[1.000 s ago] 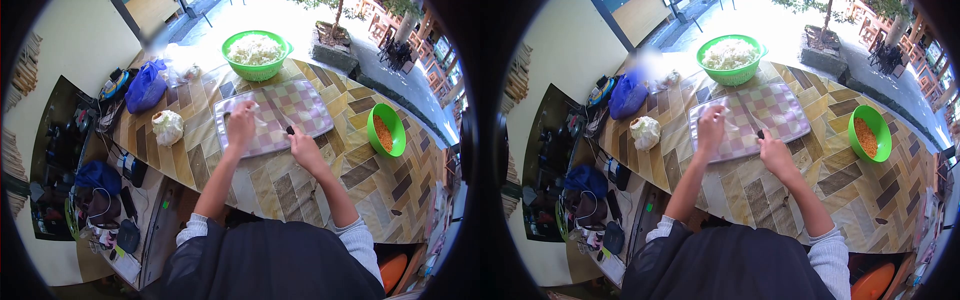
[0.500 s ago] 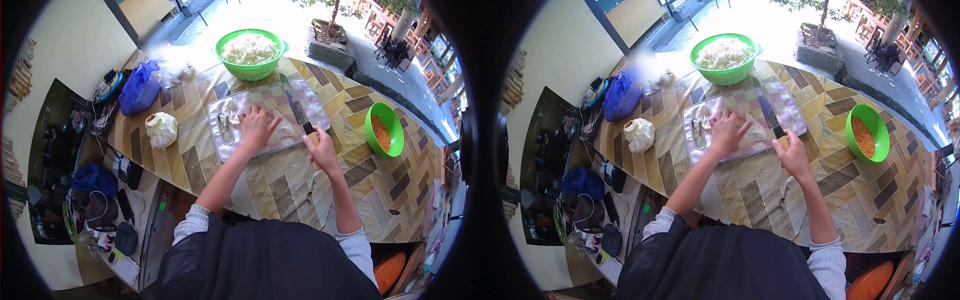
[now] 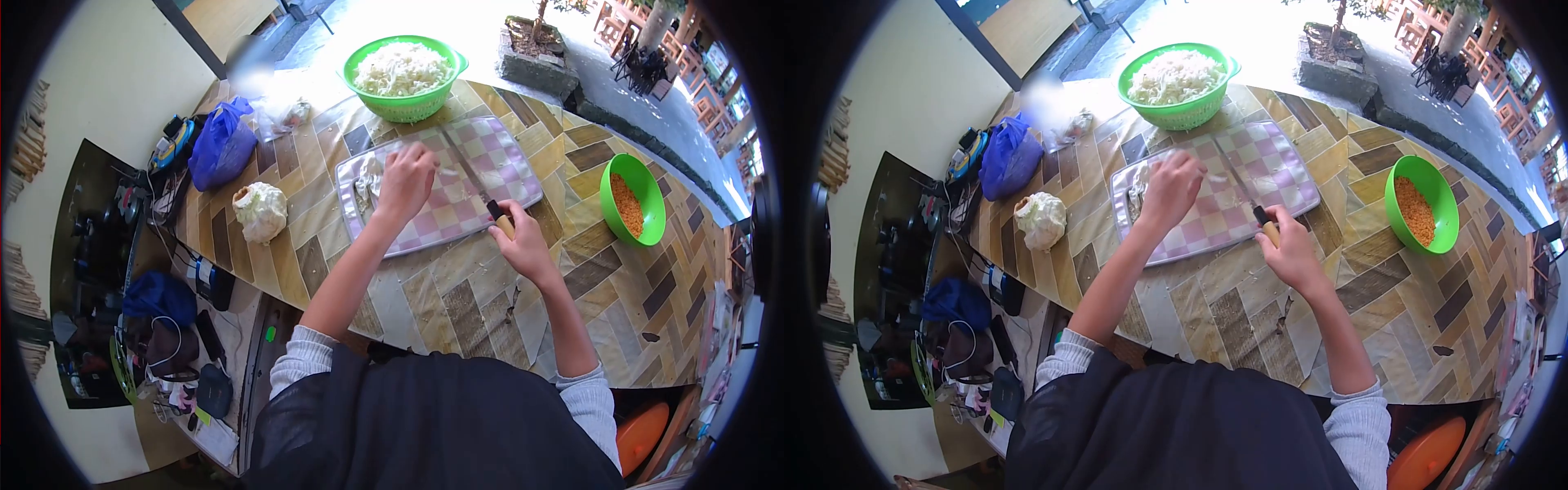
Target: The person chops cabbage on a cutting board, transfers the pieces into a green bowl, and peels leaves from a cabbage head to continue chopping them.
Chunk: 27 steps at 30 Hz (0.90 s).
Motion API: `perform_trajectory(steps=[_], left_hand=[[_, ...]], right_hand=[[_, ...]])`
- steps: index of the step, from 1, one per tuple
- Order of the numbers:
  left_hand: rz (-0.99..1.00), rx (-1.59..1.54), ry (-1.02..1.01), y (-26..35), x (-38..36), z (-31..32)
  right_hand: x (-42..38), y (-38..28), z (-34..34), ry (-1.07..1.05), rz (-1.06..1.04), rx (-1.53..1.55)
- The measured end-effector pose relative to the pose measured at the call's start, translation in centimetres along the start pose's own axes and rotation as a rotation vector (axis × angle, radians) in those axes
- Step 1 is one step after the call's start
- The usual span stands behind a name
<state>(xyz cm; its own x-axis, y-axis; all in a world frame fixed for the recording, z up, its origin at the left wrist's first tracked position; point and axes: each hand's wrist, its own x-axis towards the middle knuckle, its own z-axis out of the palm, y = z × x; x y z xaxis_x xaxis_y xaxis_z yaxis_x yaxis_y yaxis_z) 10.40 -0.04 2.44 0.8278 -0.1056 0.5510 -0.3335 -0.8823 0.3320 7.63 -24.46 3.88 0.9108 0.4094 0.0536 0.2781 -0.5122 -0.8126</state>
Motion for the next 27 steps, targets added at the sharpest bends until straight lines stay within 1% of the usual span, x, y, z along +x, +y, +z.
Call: perform_trajectory(steps=[1,2,4,8,10,12,15,18,21,24,27], left_hand=[[-0.038,0.102,-0.25,-0.6,-1.0,0.5],[-0.056,0.059,-0.253,-0.4,-1.7,0.1],[-0.093,-0.024,-0.263,0.1,-2.8,-0.9],[-0.064,-0.087,-0.177,0.4,-3.8,-1.0],[-0.014,-0.103,-0.12,0.3,-4.0,-0.4],[-0.035,-0.101,-0.167,0.2,-4.5,0.3],[-0.039,-0.069,-0.209,1.0,-4.9,0.1],[-0.014,-0.005,-0.207,1.2,-5.3,0.5],[-0.026,-0.002,-0.194,1.1,-5.4,0.6],[-0.043,-0.014,-0.187,1.1,-5.5,0.6],[-0.049,-0.017,-0.18,1.1,-5.5,0.6]], right_hand=[[0.1,-0.3,0.4,0.005,-0.031,-0.046],[0.1,-0.4,0.6,0.011,-0.062,-0.092],[0.5,0.0,1.1,-0.011,-0.034,-0.027],[1.2,0.1,1.4,0.03,0.032,0.045],[1.5,-0.2,1.2,0.058,-0.008,0.033],[1.8,-0.4,1.1,0.075,-0.01,0.026],[1.6,0.1,1.9,0.123,-0.139,-0.074],[1.6,0.4,2.5,0.054,-0.19,-0.084],[1.9,-0.8,2.7,0.002,-0.014,0.114],[2.6,-1.0,2.5,0.046,-0.018,0.106],[2.4,-2.2,1.6,0.006,0.071,0.054]])
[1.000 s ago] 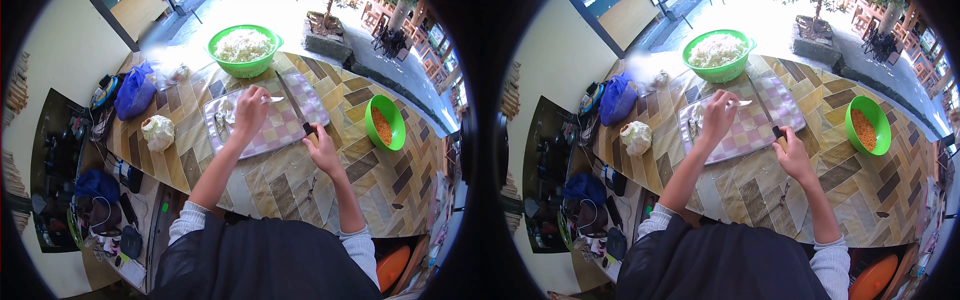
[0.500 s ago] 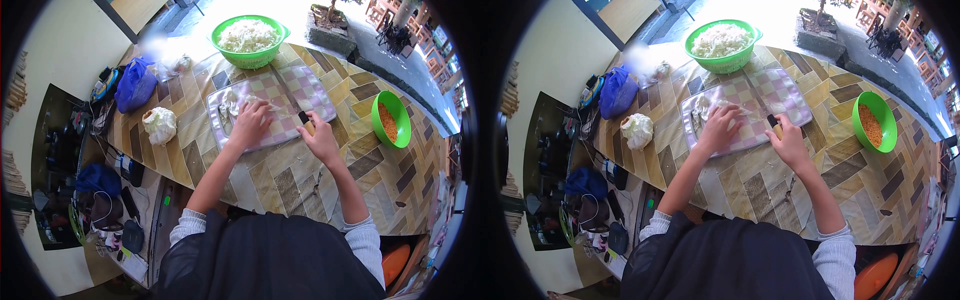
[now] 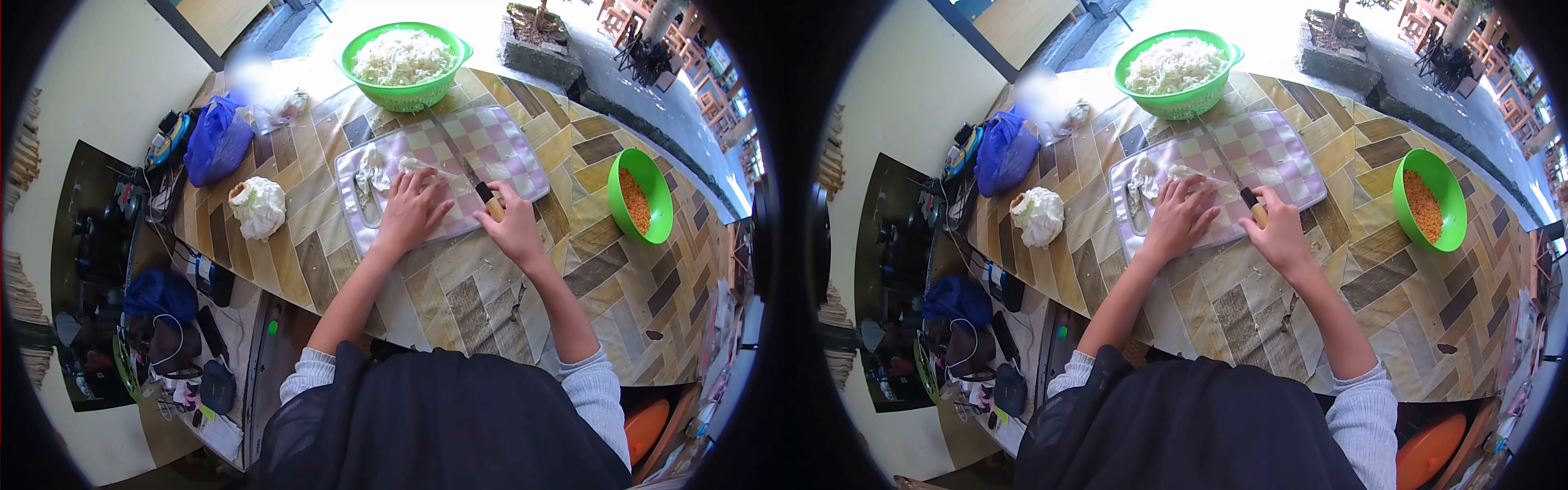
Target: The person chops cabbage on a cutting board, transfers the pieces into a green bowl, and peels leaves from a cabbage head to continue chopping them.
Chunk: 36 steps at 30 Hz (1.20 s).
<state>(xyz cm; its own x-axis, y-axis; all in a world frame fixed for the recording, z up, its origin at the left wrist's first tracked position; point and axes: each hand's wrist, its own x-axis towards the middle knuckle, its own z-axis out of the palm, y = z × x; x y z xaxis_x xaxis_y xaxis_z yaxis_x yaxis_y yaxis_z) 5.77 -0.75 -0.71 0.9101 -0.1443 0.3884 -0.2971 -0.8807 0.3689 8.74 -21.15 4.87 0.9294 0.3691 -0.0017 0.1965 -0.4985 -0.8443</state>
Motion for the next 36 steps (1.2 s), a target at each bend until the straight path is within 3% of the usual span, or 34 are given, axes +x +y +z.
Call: perform_trajectory(steps=[3,9,12,15,18,21,36], left_hand=[[-0.002,-0.009,0.001,0.0,0.0,0.0],[-0.003,-0.004,-0.002,0.0,-0.1,0.0],[-0.004,0.0,-0.009,0.0,0.0,0.0],[-0.003,0.024,-0.02,0.1,0.0,0.0],[-0.002,0.049,-0.041,0.2,0.0,0.1],[-0.002,0.057,-0.051,0.1,0.0,0.2],[-0.009,0.036,-0.052,0.3,0.1,-0.1]], right_hand=[[0.3,1.9,0.7,0.1,-0.143,-0.025],[0.2,1.7,0.5,0.07,-0.096,0.009],[0.6,2.9,1.0,0.129,-0.291,-0.032],[-0.2,2.0,1.0,0.079,-0.227,-0.039],[-1.0,-0.5,0.2,-0.107,0.017,-0.079],[-1.1,1.2,1.4,0.007,-0.3,-0.222],[-2.0,-1.5,2.0,-0.123,-0.113,-0.546]])
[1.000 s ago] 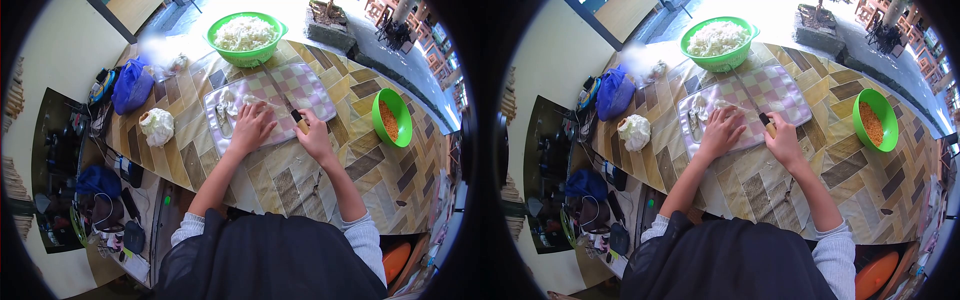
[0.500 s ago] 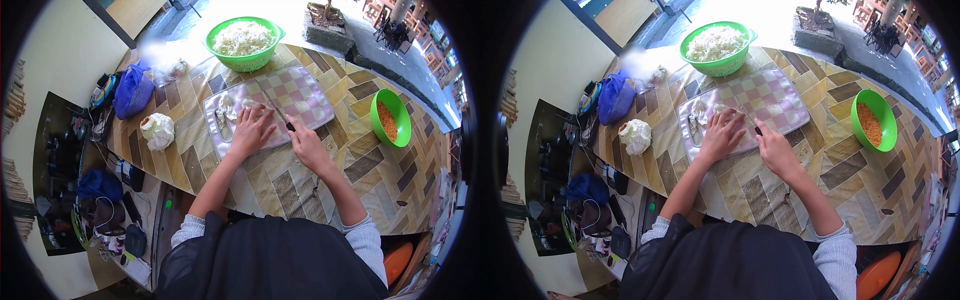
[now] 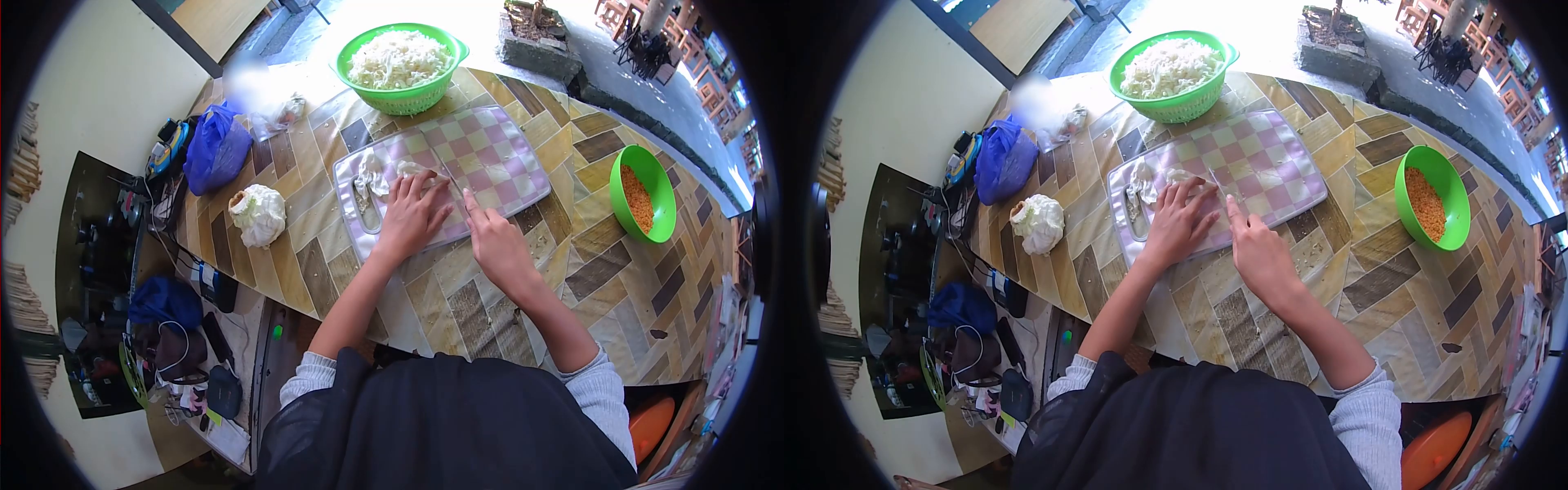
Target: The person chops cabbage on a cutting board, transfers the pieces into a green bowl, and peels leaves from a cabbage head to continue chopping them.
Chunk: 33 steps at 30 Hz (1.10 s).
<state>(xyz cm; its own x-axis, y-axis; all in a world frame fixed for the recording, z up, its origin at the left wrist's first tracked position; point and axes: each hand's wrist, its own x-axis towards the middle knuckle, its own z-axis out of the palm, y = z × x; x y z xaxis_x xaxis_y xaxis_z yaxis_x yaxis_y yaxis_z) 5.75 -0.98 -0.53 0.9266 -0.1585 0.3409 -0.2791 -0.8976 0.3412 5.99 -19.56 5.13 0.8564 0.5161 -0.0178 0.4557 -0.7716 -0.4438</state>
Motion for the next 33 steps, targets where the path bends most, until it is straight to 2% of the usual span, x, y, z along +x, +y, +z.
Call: perform_trajectory(steps=[12,18,21,27,33], left_hand=[[-0.012,-0.016,0.001,0.0,0.2,-0.1],[-0.022,-0.012,-0.008,-0.1,0.1,-0.1],[-0.022,-0.009,-0.014,-0.1,0.2,0.0],[-0.017,-0.018,-0.008,-0.2,0.1,0.0],[-0.023,-0.042,0.015,-0.2,0.1,0.1]], right_hand=[[0.8,1.2,3.6,0.063,-0.029,-0.036],[3.0,1.4,1.5,0.05,-0.083,0.198],[2.5,1.1,1.6,0.041,-0.084,0.113],[0.9,-0.7,3.0,-0.029,0.052,-0.103],[3.5,1.2,3.8,0.105,-0.068,0.059]])
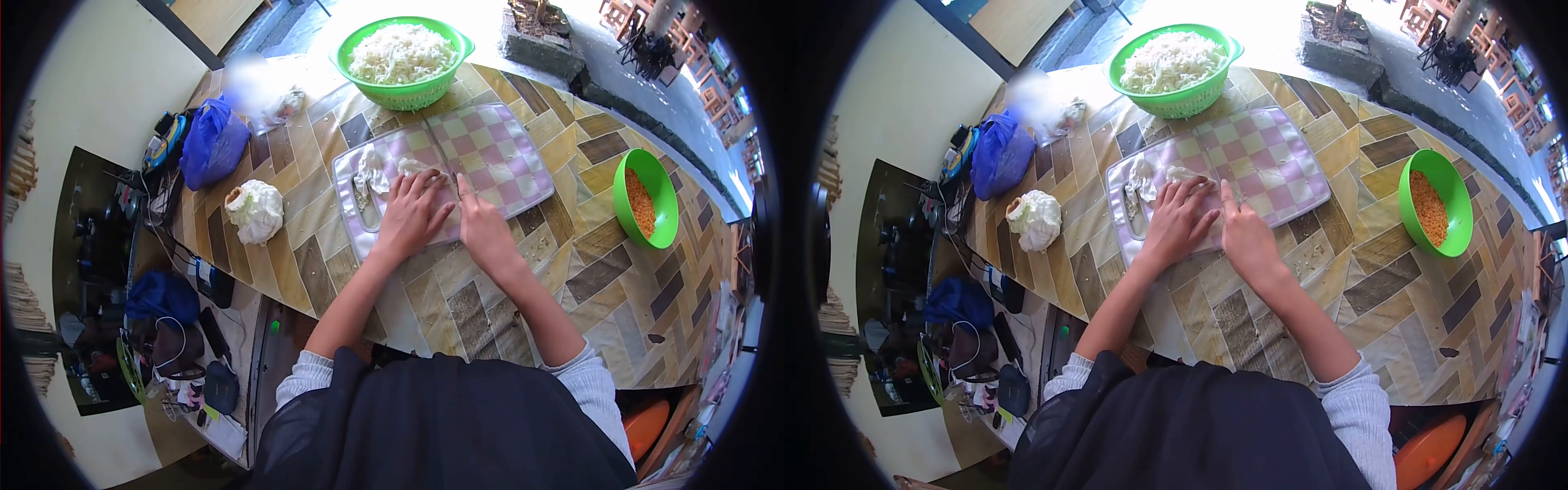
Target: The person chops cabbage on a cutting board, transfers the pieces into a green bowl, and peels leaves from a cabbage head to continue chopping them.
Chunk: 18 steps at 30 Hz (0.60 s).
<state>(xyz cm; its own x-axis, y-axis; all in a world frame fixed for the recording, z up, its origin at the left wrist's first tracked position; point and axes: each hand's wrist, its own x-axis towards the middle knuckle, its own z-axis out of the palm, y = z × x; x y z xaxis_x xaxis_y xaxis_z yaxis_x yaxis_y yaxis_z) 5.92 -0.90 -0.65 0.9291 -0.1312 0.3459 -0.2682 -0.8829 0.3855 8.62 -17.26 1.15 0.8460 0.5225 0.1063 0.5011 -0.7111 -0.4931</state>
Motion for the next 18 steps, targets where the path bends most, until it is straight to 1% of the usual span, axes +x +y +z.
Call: perform_trajectory(steps=[3,6,9,12,15,18], left_hand=[[0.005,0.015,0.003,-0.1,0.0,0.1],[0.003,0.016,0.001,0.0,0.1,0.1],[0.015,0.02,-0.001,-0.1,0.1,0.1],[0.006,-0.012,0.003,-0.2,0.0,0.0],[0.015,-0.031,0.016,-0.4,0.1,0.1],[0.026,-0.028,0.027,-0.1,0.1,0.0]], right_hand=[[0.1,-0.6,-1.7,-0.044,0.027,0.123],[-0.7,-1.2,-1.7,-0.041,0.019,0.027],[-1.6,-2.3,-1.4,-0.086,0.102,-0.047],[-2.1,-2.5,-0.2,-0.118,0.115,-0.158],[-1.0,-1.5,0.2,-0.055,0.082,-0.1],[0.6,-0.4,-0.1,-0.019,0.008,0.046]])
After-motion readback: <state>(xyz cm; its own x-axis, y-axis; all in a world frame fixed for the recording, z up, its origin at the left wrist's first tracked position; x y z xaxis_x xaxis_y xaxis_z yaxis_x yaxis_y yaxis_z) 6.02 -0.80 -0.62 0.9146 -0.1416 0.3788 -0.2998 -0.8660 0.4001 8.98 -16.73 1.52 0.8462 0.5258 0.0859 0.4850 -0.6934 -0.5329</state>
